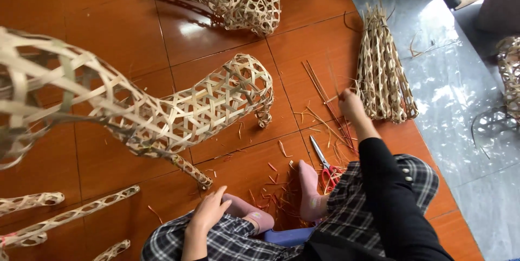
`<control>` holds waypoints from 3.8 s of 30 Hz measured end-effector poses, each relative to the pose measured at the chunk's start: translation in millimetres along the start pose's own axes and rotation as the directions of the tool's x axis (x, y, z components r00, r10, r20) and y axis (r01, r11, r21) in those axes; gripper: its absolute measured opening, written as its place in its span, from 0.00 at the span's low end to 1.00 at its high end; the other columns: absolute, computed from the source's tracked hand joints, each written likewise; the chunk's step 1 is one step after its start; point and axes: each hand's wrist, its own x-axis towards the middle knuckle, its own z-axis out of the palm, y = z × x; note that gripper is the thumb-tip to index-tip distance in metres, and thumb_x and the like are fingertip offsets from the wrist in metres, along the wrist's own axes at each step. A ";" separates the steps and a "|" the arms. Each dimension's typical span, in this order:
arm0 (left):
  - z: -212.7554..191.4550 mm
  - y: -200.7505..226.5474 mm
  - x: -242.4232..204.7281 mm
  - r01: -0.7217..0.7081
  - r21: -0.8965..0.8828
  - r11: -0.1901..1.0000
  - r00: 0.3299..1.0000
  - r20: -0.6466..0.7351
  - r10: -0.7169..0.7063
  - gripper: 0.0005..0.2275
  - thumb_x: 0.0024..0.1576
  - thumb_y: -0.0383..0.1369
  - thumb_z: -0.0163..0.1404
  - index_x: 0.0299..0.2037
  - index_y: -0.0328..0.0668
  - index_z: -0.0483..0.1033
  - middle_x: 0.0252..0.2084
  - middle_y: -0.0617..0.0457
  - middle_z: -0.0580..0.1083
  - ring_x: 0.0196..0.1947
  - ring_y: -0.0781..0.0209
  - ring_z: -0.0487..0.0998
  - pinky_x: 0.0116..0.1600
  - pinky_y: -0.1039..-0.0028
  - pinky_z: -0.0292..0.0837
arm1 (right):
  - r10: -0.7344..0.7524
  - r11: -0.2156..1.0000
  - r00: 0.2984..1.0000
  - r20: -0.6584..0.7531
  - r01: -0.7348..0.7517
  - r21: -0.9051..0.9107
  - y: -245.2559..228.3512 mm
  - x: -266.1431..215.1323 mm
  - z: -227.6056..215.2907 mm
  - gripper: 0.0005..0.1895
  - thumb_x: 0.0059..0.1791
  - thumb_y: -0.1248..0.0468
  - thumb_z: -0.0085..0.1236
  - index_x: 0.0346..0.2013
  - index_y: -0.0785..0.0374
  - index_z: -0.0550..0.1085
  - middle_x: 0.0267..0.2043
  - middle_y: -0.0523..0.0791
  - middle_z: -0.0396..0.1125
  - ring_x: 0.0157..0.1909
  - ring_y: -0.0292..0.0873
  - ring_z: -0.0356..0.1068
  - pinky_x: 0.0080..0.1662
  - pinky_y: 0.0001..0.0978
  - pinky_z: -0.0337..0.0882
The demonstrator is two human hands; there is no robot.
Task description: Assembling and securing joints of a wicker giraffe sculpture using thin plastic strips
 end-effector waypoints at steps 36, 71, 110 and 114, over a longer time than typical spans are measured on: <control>-83.6 75.2 -35.4 -0.954 -0.282 -0.106 0.290 -0.954 -0.077 0.07 0.61 0.23 0.50 0.42 0.21 0.77 0.38 0.29 0.77 0.36 0.45 0.82 0.40 0.63 0.84 | -0.662 0.743 0.688 0.298 0.547 0.386 -185.2 -182.4 30.5 0.09 0.49 0.69 0.58 0.41 0.62 0.82 0.22 0.49 0.73 0.27 0.39 0.66 0.35 0.31 0.70; -47.9 89.2 1.9 -0.260 0.458 0.850 -0.220 -0.885 0.410 0.05 0.53 0.28 0.59 0.36 0.50 0.79 0.28 0.60 0.71 0.32 0.63 0.75 0.46 0.72 0.67 | -0.975 0.175 0.158 -0.154 0.980 -0.098 -214.1 -194.0 57.5 0.05 0.43 0.70 0.64 0.30 0.58 0.76 0.24 0.40 0.64 0.29 0.41 0.67 0.36 0.32 0.65; -36.9 83.1 13.9 -0.275 0.414 0.868 0.064 -0.893 0.446 0.12 0.49 0.25 0.57 0.43 0.50 0.78 0.27 0.58 0.72 0.30 0.60 0.77 0.37 0.70 0.74 | -0.981 0.147 0.113 -0.155 0.962 -0.230 -206.5 -199.4 91.5 0.06 0.42 0.70 0.62 0.30 0.57 0.73 0.25 0.41 0.63 0.32 0.42 0.66 0.39 0.33 0.63; -31.9 89.8 13.6 -0.255 0.359 0.898 0.046 -0.923 0.383 0.11 0.49 0.24 0.56 0.41 0.48 0.78 0.26 0.57 0.72 0.28 0.58 0.78 0.34 0.70 0.74 | -0.984 0.144 0.109 -0.141 0.954 -0.263 -201.6 -196.9 96.4 0.05 0.43 0.69 0.60 0.31 0.57 0.72 0.26 0.42 0.63 0.33 0.43 0.67 0.41 0.34 0.63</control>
